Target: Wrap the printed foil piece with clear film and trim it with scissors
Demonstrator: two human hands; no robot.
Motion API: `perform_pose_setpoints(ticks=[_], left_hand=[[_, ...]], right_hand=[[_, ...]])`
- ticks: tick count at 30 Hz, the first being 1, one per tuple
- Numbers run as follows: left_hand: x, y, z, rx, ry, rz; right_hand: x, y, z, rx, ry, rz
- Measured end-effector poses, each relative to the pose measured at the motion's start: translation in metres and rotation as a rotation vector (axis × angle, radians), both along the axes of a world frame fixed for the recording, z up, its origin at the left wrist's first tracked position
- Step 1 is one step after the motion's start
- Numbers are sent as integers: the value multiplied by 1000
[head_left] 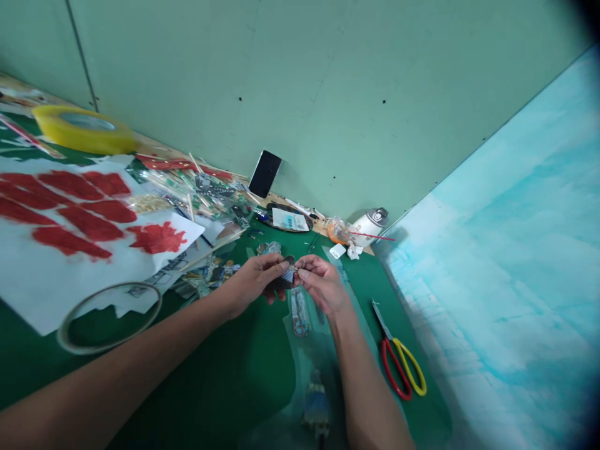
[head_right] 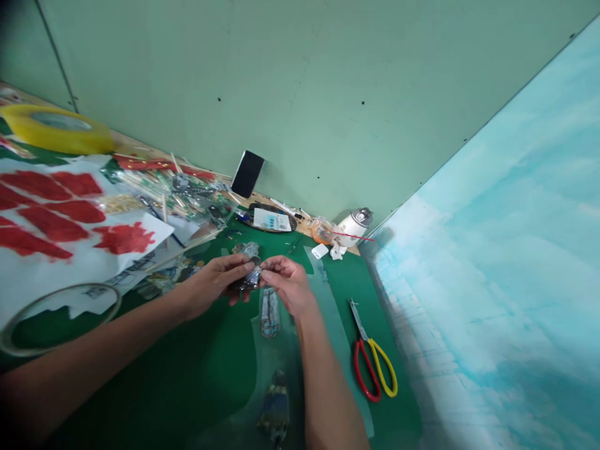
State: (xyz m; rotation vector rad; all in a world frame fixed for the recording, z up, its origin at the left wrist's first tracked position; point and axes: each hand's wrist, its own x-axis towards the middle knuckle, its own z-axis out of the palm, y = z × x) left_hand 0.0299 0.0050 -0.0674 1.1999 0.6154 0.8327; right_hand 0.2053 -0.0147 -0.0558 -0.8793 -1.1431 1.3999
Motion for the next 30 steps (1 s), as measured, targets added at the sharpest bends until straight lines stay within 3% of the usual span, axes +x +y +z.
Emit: perform_pose_setpoints(ticks=[23, 30], left_hand=[[0, -1, 2, -41, 27, 35], [1, 2, -1, -63, 43, 37]], right_hand=[[5, 0, -8, 51, -117, -53], [3, -1, -6, 137, -349, -159]])
